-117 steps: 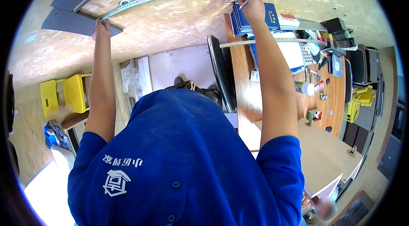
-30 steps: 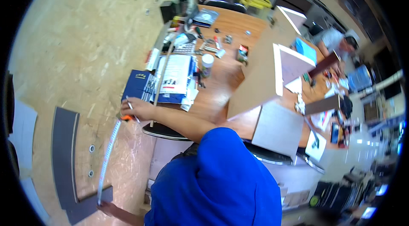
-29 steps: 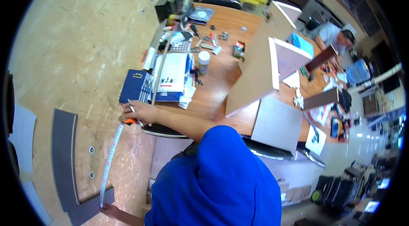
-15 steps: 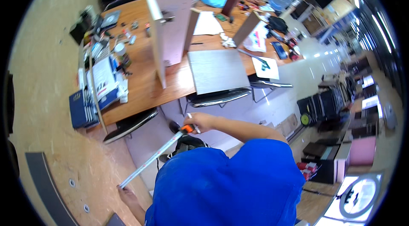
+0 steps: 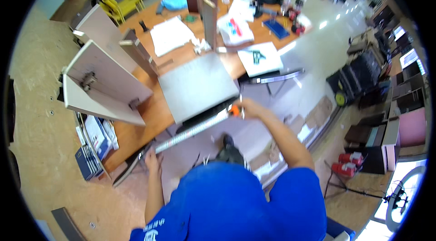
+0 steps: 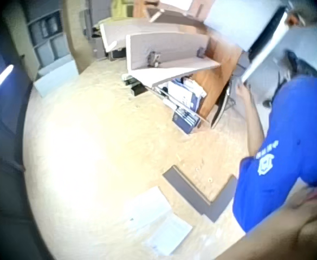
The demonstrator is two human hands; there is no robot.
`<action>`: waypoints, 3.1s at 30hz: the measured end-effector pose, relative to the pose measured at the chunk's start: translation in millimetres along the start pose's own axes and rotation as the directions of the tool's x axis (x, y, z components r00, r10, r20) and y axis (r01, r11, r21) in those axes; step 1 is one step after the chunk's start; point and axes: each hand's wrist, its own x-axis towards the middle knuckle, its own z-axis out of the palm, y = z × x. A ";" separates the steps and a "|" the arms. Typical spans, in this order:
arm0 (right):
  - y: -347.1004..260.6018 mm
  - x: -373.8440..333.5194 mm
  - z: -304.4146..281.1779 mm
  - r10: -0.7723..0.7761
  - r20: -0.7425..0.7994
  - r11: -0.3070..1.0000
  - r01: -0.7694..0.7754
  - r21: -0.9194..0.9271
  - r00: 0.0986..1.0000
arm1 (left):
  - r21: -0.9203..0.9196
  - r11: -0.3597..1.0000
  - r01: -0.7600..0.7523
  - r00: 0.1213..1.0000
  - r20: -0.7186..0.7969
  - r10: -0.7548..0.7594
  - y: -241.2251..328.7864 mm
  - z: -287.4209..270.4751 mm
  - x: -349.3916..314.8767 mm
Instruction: The person measures a curved wooden piece and a flat gray panel using a tape measure and marks measurements with a pen. They repeatedly measure different sections of the curved piece and the flat panel, marking lines and points for alignment or cutting.
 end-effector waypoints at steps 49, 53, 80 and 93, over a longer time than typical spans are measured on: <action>185.9 207.6 -72.8 0.268 0.027 0.958 -0.263 -0.111 0.963 | 0.598 0.800 -0.046 0.987 -0.094 0.127 -21.6 190.5 239.4; 187.0 221.7 -79.7 0.311 0.029 0.947 -0.307 -0.096 0.950 | 0.620 0.785 -0.020 0.977 -0.155 0.148 -21.6 194.0 248.0; 203.3 197.5 -32.4 0.491 -0.264 0.871 -0.477 0.121 0.830 | 0.688 0.725 -0.018 0.932 -0.251 0.262 -6.4 228.0 238.2; 182.7 200.6 9.0 0.558 -0.323 0.830 -0.516 0.213 0.764 | 0.637 0.769 -0.055 0.888 -0.321 0.330 -14.7 239.1 237.9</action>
